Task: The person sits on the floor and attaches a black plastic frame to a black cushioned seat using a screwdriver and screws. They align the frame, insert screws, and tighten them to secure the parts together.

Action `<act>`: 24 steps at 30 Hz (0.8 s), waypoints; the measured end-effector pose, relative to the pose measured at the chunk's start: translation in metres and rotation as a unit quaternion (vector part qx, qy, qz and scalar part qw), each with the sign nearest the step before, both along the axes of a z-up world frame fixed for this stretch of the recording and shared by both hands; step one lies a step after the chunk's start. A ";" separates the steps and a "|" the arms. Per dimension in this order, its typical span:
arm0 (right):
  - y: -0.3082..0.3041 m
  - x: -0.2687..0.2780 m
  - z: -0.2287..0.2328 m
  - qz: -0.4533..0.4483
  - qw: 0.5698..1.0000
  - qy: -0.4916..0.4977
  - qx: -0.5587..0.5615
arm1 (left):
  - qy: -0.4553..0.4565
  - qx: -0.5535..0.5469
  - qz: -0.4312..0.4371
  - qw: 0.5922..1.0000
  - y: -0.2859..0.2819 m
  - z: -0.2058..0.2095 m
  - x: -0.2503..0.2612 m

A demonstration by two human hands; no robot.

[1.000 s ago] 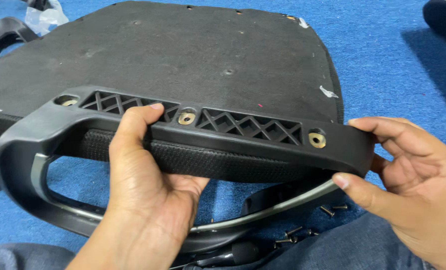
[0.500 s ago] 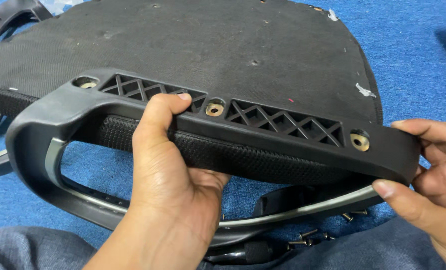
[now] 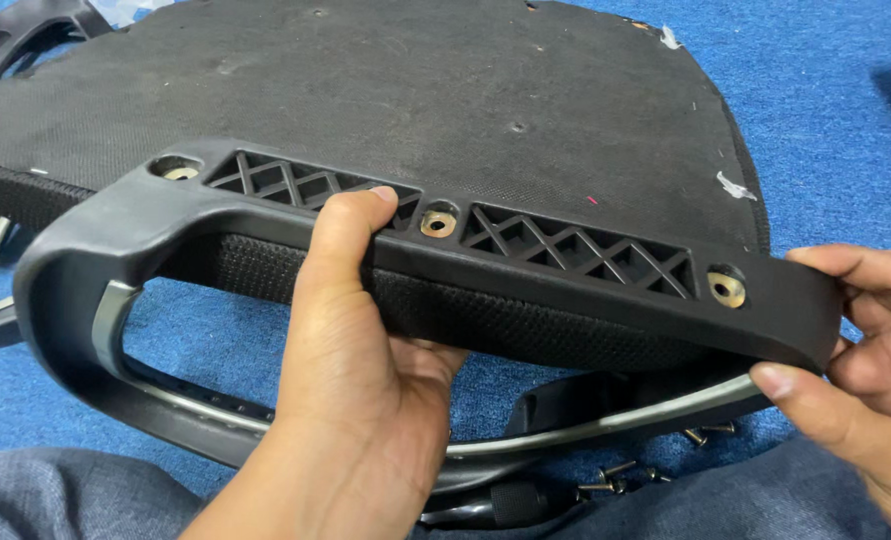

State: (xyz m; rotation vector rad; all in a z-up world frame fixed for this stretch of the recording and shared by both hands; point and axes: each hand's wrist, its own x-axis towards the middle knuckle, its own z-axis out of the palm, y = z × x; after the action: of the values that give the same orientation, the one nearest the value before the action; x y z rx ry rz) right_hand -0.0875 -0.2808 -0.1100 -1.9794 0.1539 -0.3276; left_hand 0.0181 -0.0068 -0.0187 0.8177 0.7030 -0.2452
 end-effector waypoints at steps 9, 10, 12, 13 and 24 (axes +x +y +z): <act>-0.003 0.000 -0.003 0.005 1.000 -0.001 -0.017 | -0.008 -0.014 -0.011 1.000 0.001 -0.010 0.001; -0.004 -0.001 -0.006 0.001 1.000 -0.002 -0.025 | -0.015 -0.017 -0.012 1.000 0.002 -0.012 0.001; -0.010 -0.002 -0.013 -0.006 0.999 -0.004 -0.040 | -0.032 -0.028 -0.015 0.999 0.001 -0.014 0.000; -0.014 -0.004 -0.017 -0.002 0.999 -0.008 -0.045 | -0.042 -0.034 -0.016 0.998 0.001 -0.015 0.000; -0.045 0.002 -0.048 0.024 0.995 0.030 -0.090 | -0.019 -0.048 -0.028 0.998 0.005 -0.012 -0.001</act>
State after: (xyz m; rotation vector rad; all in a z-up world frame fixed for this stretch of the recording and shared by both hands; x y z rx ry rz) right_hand -0.0851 -0.3257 -0.1582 -2.1689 0.1186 -0.2592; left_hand 0.0171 -0.0019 -0.0309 0.7491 0.6281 -0.3114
